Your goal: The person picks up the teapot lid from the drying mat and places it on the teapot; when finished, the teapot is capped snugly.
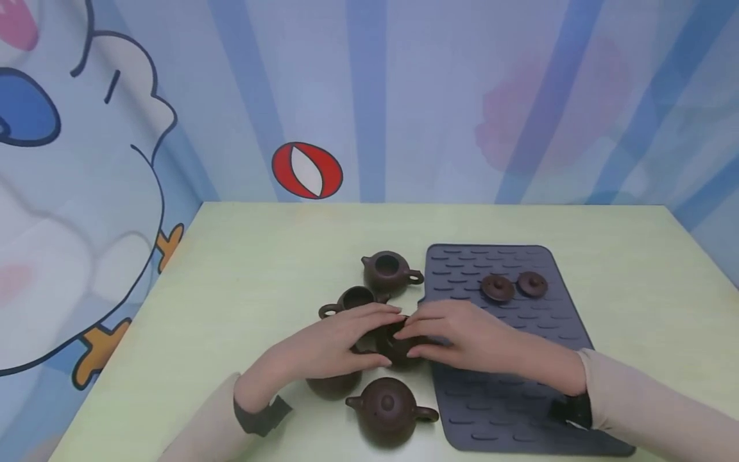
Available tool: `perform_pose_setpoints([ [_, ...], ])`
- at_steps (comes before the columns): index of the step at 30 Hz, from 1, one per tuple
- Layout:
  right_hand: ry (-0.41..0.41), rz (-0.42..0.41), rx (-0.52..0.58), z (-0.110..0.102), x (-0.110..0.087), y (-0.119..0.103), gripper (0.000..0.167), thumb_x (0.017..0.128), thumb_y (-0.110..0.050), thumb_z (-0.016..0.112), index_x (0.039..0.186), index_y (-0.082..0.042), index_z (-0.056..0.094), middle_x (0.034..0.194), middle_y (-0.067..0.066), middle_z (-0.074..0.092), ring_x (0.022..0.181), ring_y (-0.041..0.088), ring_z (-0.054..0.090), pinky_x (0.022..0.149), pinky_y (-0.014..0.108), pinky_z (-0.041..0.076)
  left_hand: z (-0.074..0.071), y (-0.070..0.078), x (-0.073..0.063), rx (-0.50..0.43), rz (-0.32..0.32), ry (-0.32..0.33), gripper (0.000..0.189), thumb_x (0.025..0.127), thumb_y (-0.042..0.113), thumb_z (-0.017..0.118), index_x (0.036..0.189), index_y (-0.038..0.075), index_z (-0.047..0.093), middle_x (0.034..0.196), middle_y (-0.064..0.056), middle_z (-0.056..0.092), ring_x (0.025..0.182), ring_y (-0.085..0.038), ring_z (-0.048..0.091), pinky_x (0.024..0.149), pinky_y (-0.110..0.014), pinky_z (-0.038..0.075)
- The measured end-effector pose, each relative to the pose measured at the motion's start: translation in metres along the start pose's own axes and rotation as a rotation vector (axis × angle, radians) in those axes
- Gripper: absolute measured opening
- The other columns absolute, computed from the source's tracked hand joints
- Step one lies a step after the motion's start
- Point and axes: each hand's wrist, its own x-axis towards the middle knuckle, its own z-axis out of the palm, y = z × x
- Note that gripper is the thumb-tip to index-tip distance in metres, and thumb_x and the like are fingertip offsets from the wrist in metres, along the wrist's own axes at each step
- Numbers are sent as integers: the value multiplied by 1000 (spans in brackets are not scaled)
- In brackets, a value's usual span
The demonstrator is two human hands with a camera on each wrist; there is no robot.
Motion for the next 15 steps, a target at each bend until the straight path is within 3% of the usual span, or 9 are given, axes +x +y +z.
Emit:
perform_pose_setpoints([
  [9,-13,204,65,-25,-44,11,32,84,-22,69,116,-21,65,112,-3,62,95,11,62,69,23,53,6,4,18,49,5,7,56,90,40,60,138,14,46,140,2,45,130,-11,39,106,-32,36],
  [15,-6,255,7,-41,-65,16,33,82,-22,72,115,-23,65,109,-7,63,95,8,61,71,23,54,6,4,22,28,-19,15,54,90,37,61,136,11,48,137,0,48,130,-14,41,106,-34,36],
])
